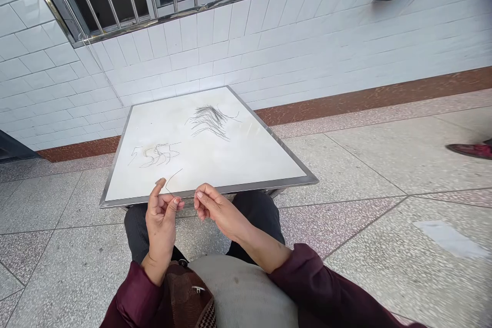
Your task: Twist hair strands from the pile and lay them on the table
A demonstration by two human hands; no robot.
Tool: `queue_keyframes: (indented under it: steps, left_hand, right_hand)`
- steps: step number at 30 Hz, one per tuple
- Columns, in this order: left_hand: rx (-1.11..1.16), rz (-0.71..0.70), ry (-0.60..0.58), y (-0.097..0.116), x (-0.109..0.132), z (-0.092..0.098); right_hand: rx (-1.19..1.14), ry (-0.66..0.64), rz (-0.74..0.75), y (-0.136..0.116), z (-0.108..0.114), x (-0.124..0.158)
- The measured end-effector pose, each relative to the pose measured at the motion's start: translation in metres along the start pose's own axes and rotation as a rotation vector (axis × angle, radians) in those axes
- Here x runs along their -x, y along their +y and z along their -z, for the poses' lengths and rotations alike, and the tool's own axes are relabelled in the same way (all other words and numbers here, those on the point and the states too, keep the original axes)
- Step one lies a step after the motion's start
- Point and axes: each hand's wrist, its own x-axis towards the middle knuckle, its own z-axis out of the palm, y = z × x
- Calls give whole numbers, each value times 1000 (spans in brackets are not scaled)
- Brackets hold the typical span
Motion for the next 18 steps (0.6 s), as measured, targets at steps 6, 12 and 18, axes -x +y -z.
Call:
queue_keyframes:
  steps: [6,12,18]
  left_hand:
    - [-2,-8,12,0,0,-1]
    - [7,-27,19,0,2,-3]
    - [42,-11,22,1,2,-6]
  right_hand:
    - [-73,-14,-32,4,-3,2]
    - [-123,-42,-70,5,-7,2]
    - [-180,-38,-98,9,-8,1]
